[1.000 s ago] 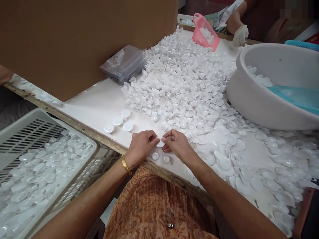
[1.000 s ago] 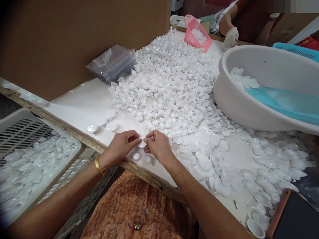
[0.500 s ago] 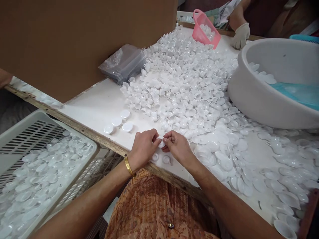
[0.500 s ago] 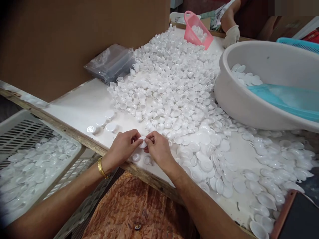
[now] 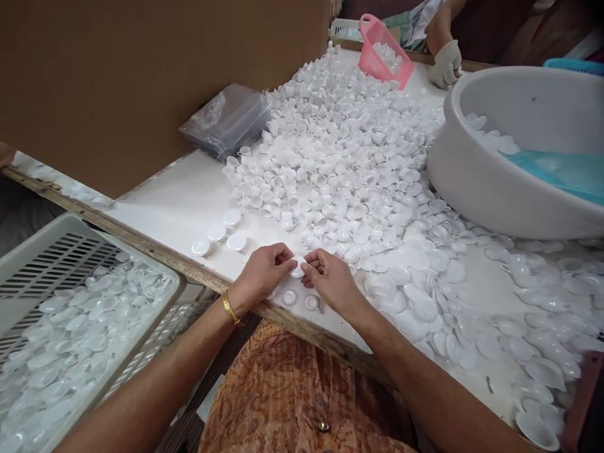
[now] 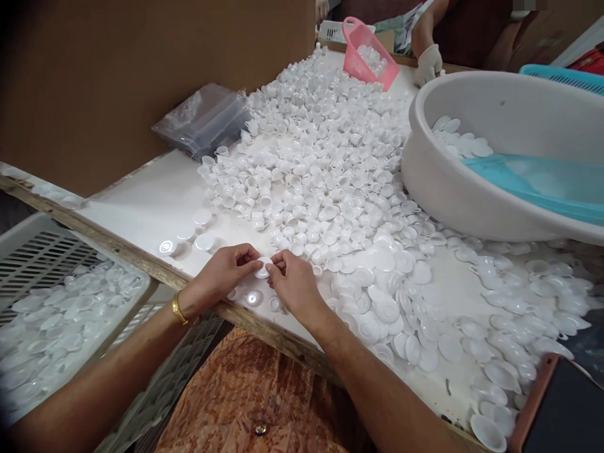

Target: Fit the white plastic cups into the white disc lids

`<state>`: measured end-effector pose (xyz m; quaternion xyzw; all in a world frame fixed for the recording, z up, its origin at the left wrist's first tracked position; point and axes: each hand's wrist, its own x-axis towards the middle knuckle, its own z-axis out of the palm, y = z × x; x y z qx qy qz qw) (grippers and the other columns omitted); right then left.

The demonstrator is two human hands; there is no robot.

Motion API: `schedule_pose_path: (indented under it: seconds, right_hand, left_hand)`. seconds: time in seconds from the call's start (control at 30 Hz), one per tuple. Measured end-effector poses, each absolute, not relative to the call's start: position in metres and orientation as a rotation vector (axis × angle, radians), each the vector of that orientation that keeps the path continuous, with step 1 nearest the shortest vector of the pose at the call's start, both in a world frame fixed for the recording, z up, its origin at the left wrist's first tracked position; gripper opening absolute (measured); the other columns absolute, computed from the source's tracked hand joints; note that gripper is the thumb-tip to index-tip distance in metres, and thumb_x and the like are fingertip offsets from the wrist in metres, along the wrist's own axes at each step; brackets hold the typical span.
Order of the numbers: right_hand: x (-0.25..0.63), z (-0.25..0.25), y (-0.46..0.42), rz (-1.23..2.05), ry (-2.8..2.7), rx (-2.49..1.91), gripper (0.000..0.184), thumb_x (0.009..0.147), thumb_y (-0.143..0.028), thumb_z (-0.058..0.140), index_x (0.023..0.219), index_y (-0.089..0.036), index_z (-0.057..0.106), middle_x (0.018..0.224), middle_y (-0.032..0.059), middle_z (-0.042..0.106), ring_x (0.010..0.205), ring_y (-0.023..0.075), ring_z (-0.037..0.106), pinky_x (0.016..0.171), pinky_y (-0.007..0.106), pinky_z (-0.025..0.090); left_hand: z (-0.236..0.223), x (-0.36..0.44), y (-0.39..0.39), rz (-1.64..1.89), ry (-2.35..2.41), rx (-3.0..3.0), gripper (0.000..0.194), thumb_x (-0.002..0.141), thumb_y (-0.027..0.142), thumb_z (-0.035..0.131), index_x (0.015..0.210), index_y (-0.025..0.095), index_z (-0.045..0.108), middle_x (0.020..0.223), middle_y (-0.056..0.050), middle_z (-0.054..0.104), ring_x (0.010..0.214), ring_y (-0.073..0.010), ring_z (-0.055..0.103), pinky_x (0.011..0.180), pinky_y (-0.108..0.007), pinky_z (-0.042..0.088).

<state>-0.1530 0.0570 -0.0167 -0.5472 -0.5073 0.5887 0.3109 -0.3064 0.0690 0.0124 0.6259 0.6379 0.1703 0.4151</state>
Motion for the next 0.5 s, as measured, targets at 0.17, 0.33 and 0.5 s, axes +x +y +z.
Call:
schedule_pose_path:
  seconds: [0.17, 0.33, 0.5]
  right_hand:
    - [-0.153, -0.013, 0.059, 1.544, -1.384, -1.495, 0.004, 0.081, -0.02, 0.053, 0.082, -0.017, 0.054, 0.069, -0.0004, 0.06, 0.057, 0.0118, 0.062, 0.056, 0.025, 0.053]
    - [-0.155, -0.014, 0.061, 1.514, -1.45, -1.555, 0.005, 0.081, -0.022, 0.054, 0.084, -0.018, 0.054, 0.069, -0.0012, 0.061, 0.055, 0.0117, 0.062, 0.056, 0.025, 0.051]
    - [-0.155, -0.02, 0.063, 1.461, -1.493, -1.577, 0.007, 0.08, -0.022, 0.054, 0.087, -0.02, 0.054, 0.067, -0.0025, 0.062, 0.056, 0.0118, 0.062, 0.057, 0.025, 0.051]
  left_hand:
    - [0.016, -0.304, 0.068, 0.357, 1.622, 1.632, 0.018, 0.077, 0.033, 0.051, 0.077, 0.017, 0.059, 0.063, 0.002, 0.058, 0.06, -0.0133, 0.051, 0.055, -0.025, 0.037]
    - [0.02, -0.303, 0.056, 0.458, 1.725, 2.118, 0.014, 0.08, 0.024, 0.055, 0.091, 0.018, 0.06, 0.084, -0.004, 0.06, 0.078, -0.0172, 0.056, 0.067, -0.029, 0.044]
    - [0.02, -0.305, 0.039, 0.479, 1.408, 2.545, 0.022, 0.09, 0.021, 0.041, 0.094, 0.015, 0.062, 0.097, -0.009, 0.063, 0.091, -0.018, 0.057, 0.079, -0.033, 0.05]
